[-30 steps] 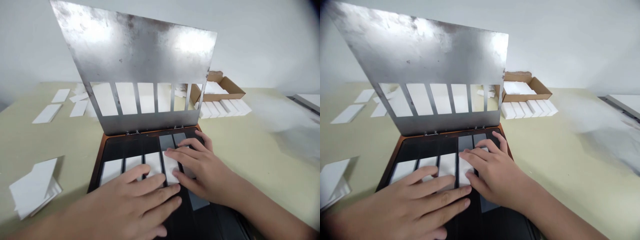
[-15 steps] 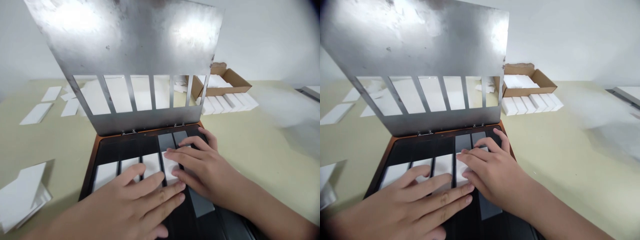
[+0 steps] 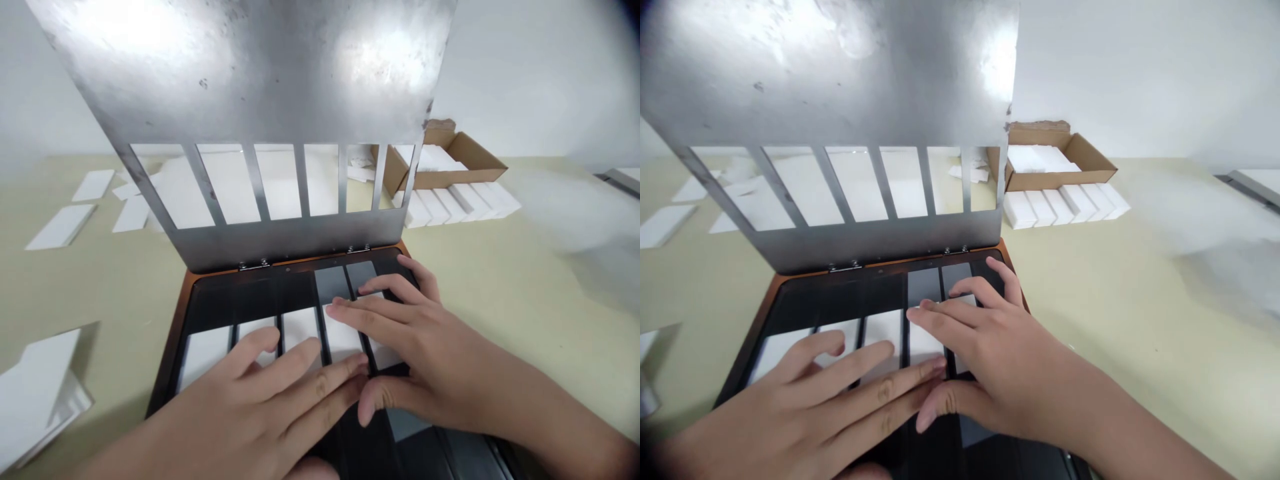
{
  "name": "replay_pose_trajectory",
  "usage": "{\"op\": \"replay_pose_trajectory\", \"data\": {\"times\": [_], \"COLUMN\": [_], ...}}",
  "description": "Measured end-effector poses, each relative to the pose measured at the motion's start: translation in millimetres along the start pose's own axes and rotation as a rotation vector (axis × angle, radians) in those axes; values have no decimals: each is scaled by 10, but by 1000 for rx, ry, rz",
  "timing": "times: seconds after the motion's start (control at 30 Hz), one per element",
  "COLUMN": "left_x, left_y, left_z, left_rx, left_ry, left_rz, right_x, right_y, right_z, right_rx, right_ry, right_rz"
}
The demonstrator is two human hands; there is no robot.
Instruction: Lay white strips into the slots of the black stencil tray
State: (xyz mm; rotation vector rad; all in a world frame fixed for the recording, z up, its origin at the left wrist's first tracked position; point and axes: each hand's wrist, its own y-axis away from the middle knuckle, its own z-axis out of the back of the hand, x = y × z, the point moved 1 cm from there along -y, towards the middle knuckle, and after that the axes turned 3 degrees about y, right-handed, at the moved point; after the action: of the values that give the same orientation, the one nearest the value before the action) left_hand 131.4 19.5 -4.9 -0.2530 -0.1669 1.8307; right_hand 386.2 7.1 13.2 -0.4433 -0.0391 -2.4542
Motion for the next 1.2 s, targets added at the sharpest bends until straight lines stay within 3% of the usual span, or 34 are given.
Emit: {"op": "replay_pose_trajectory", "data": {"times": [0.1,0.23,0.63,0.77,0.87,1.2], "left_x": [6,32,57,48,47,-5], "left_y": [2,18,28,62,44,14], "left_z": [-4,-2,45,137,161,13], "left_rx": [0,-86,-66,-72,46,-1], "left_ry": [1,50,-48,-125,-144,12], "left_rz": [30,113,139,-94,-231,29], "right_x": [-28,-44,45,32,27,14], "right_y": [3,8,-25,-23,-30,-57], "right_z": [-3,-7,3,-22,-52,-89], "right_rx": [4,7,-17,-39,-62,-97], "right_ry": [6,-8,-15,3,14,24], "right_rz": [14,19,-53,-44,-40,-46]}}
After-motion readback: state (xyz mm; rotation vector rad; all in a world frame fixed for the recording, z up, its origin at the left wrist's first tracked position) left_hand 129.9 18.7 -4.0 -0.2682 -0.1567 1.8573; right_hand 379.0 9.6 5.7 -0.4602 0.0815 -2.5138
